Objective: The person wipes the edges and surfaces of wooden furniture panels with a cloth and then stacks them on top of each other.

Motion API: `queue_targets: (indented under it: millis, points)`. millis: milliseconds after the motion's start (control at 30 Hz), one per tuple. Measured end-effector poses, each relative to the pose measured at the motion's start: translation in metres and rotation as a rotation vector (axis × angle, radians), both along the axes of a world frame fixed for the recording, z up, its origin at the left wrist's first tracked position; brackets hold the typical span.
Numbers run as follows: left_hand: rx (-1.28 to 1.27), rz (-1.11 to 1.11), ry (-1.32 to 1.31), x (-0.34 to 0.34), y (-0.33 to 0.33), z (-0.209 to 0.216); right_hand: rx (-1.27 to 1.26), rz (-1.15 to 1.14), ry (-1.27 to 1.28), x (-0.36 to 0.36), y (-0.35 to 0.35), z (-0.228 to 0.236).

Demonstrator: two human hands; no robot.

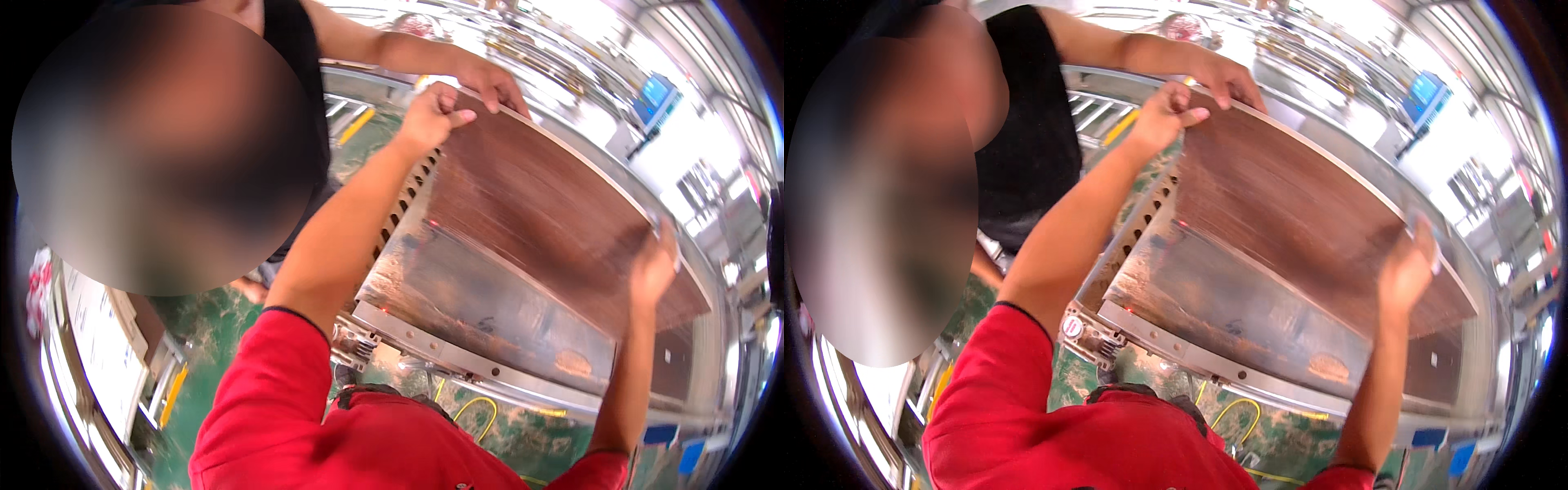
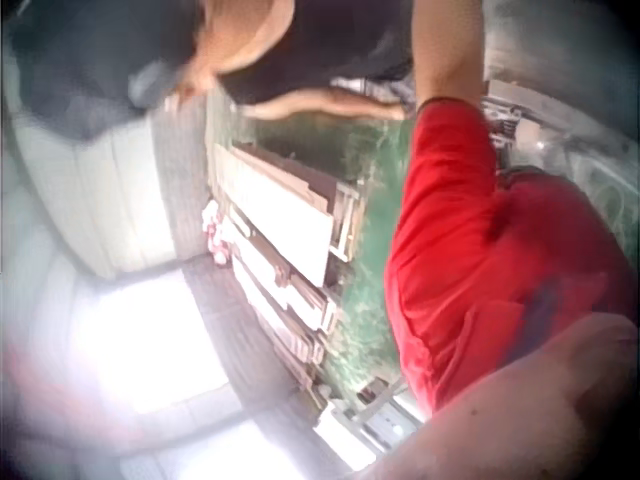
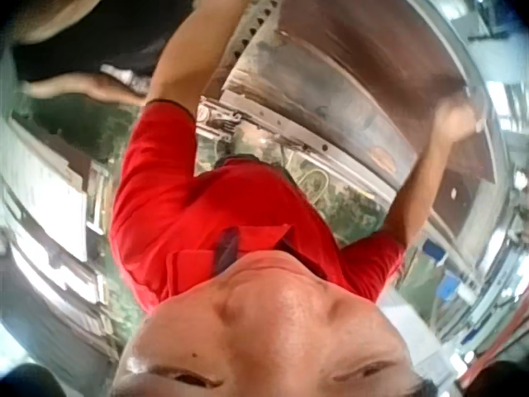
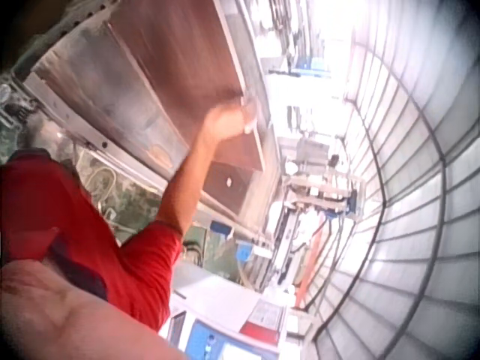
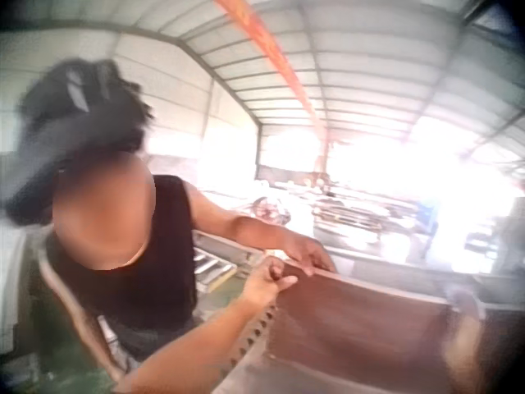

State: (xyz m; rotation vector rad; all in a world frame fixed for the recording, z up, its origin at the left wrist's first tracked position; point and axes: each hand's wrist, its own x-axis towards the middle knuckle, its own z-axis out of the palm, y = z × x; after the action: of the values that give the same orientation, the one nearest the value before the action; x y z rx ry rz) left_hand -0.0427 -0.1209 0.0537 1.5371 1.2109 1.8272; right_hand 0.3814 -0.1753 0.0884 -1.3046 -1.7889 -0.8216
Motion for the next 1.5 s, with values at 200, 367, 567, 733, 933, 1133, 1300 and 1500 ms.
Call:
queue_targets:
  millis: [200,367,567,733,933,1133,1300,1500]
  points:
    - [-0.037,-0.01,0.059,0.007,-0.002,0.001,0.083,0.106,-0.04,-0.13,0.006,0.003]
    - [0.114,0.003,0.056,-0.008,0.022,-0.009,0.143,0.172,-0.052,-0.194,0.026,0.005]
    - [-0.007,-0.063,0.077,-0.007,0.019,0.001,0.146,0.076,-0.078,-0.207,0.031,0.0]
    - [-0.002,-0.001,0.103,-0.007,0.02,-0.004,0.023,0.012,-0.149,-0.172,0.024,0.005]
    - [-0.005,-0.003,0.078,-0.001,0.013,0.001,0.099,-0.032,-0.152,-0.138,0.014,0.006]
    - [0.001,-0.003,0.078,0.007,0.009,0.006,0.097,-0.048,-0.113,-0.184,0.04,-0.001]
    - [0.025,-0.021,0.103,-0.002,0.028,-0.004,-0.002,0.059,-0.076,-0.291,0.042,0.0]
    - [0.354,-0.081,0.348,-0.017,0.071,-0.029,0.041,0.311,-0.021,-0.351,0.054,0.001]
